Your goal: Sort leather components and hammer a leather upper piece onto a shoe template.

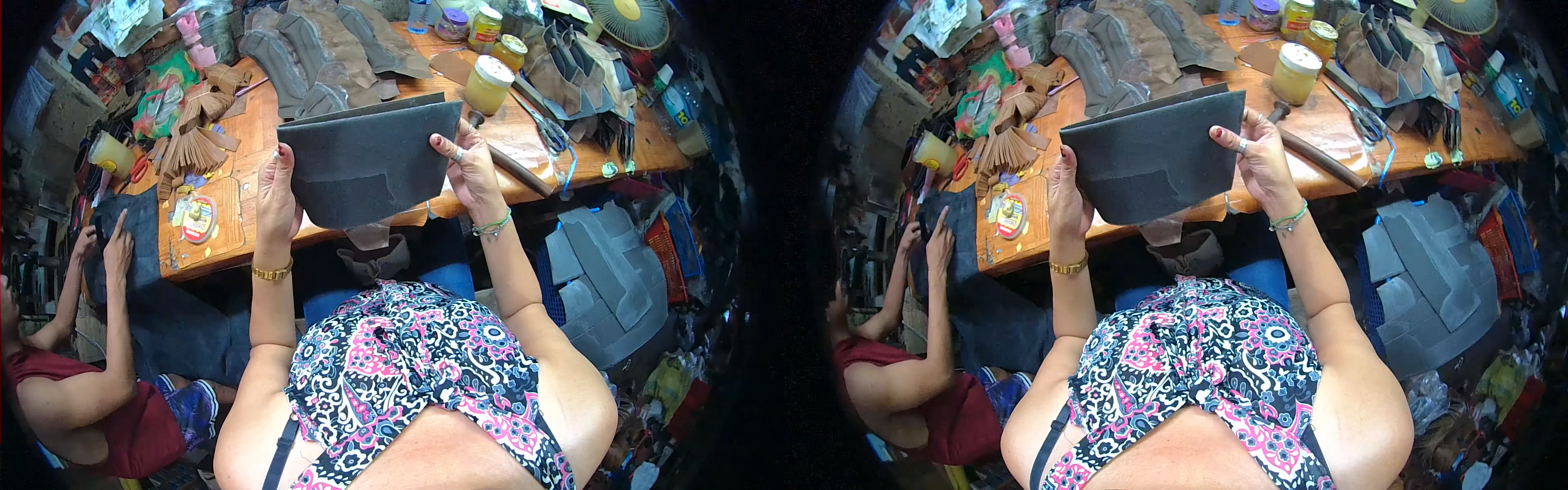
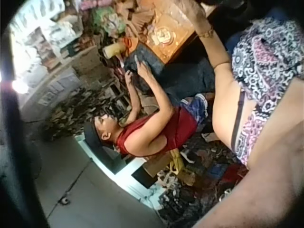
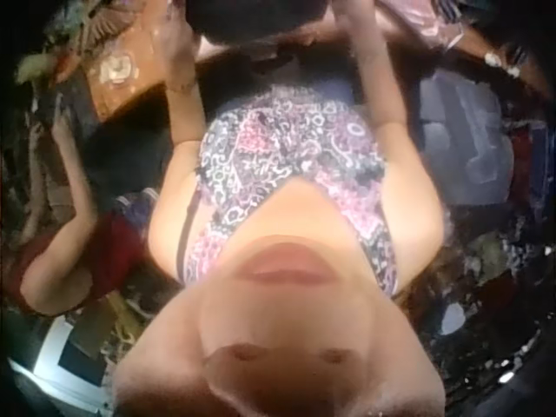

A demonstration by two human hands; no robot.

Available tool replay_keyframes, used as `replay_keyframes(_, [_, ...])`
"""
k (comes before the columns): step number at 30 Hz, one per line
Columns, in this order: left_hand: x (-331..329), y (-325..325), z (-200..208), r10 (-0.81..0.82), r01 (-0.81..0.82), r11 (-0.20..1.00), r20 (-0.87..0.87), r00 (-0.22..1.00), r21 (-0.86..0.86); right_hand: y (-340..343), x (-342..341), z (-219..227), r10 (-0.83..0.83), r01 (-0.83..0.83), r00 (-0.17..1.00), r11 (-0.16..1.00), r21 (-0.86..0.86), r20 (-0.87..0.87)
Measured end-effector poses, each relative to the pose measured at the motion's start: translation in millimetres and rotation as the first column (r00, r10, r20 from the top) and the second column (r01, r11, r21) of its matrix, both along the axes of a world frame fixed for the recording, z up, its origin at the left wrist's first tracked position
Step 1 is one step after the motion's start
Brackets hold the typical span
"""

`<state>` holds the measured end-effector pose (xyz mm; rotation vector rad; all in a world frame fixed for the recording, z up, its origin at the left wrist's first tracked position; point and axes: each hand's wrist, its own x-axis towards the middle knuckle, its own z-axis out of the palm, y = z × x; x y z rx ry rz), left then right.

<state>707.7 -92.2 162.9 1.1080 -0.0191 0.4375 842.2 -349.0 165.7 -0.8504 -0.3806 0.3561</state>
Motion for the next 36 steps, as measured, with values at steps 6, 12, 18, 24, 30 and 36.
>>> replay_keyframes(6, [-17.0,-19.1,30.4,0.075,-0.067,0.937,-0.01,0.997,0.343,8.6,-5.8,-9.7,-0.097,0.096,0.995,0.995,-0.034,-0.024])
replay_keyframes(12, [-10.2,-16.7,4.7,0.192,-0.18,0.927,-0.007,0.981,0.328,12.9,-6.4,-17.0,-0.193,0.194,0.981,0.981,-0.015,0.02])
replay_keyframes(18, [-6.1,-21.0,-3.0,0.194,-0.18,0.944,-0.023,0.981,0.278,13.9,-13.2,-8.0,-0.363,0.36,0.922,0.932,0.053,0.136])
replay_keyframes(24, [0.0,-29.5,4.4,0.201,-0.194,0.95,-0.006,0.979,0.245,2.8,-12.8,-10.5,-0.369,0.384,0.919,0.919,-0.095,0.14])
replay_keyframes(30, [4.5,-29.7,2.5,0.228,-0.243,0.932,0.085,0.97,0.271,-1.0,-18.6,-14.0,-0.389,0.403,0.905,0.913,-0.059,0.173])
replay_keyframes(36, [3.0,-30.3,8.7,0.236,-0.251,0.937,0.09,0.968,0.242,-11.3,-9.7,-27.8,-0.357,0.375,0.916,0.924,-0.076,0.184])
